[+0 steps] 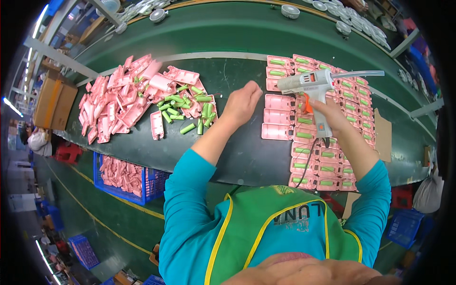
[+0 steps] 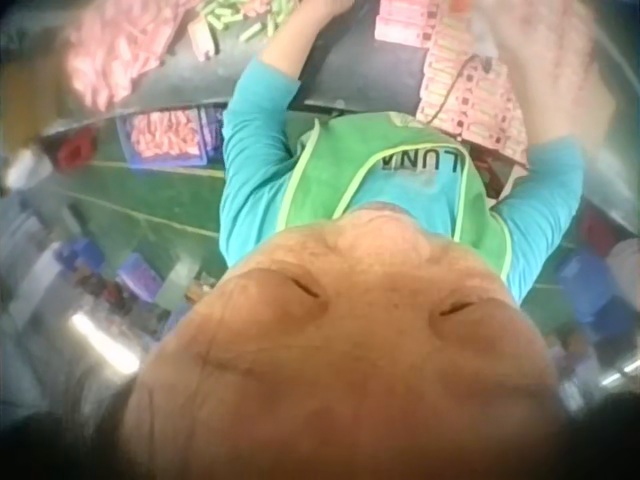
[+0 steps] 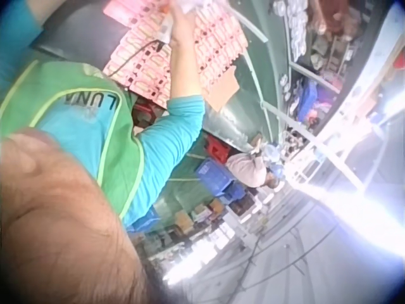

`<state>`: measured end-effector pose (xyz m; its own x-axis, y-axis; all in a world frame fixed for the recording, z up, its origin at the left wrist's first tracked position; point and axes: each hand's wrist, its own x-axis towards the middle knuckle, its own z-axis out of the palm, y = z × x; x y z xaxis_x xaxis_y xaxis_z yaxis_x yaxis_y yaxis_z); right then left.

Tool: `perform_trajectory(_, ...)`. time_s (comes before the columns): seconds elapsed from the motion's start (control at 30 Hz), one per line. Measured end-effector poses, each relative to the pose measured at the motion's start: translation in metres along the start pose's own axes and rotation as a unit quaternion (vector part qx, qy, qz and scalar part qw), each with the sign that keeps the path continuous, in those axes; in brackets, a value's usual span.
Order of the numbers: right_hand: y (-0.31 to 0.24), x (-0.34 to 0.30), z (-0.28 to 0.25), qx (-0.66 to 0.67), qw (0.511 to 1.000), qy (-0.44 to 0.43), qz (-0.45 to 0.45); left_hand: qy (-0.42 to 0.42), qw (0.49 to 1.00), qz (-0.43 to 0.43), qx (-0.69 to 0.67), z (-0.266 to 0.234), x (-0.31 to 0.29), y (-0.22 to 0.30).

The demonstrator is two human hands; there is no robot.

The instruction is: Apply glue to secure cylindrical components into plastic housings on an assembly line.

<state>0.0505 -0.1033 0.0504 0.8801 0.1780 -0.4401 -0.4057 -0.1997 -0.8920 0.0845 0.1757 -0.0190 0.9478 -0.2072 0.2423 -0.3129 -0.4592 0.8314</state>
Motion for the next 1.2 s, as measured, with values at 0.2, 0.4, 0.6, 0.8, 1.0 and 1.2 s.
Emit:
perform_trajectory(0.2,0.004,0.007,-0.001,-0.034,0.999,0.014,0.003,-0.028,0.994,0.050,0.089,-0.024,-0.048,0.011)
perform_trajectory(0.4,0.005,0.006,-0.005,-0.064,0.997,0.023,-0.033,-0.093,0.989,0.000,-0.114,-0.026,-0.084,-0.011)
perform_trajectory(0.6,0.009,0.001,-0.006,-0.062,0.997,0.031,-0.035,-0.134,0.953,-0.020,-0.270,-0.027,-0.100,-0.012)
perform_trajectory(0.8,0.004,-0.002,-0.005,0.005,0.999,0.047,-0.013,-0.109,0.929,-0.048,-0.350,-0.038,-0.121,-0.021)
perform_trajectory(1.0,0.007,-0.007,-0.023,0.043,0.998,0.018,-0.053,0.033,0.948,-0.153,-0.277,-0.088,-0.163,-0.042)
perform_trajectory(1.2,0.005,0.000,-0.013,0.063,0.994,0.057,-0.062,0.176,0.969,-0.169,-0.035,-0.135,-0.186,-0.048)
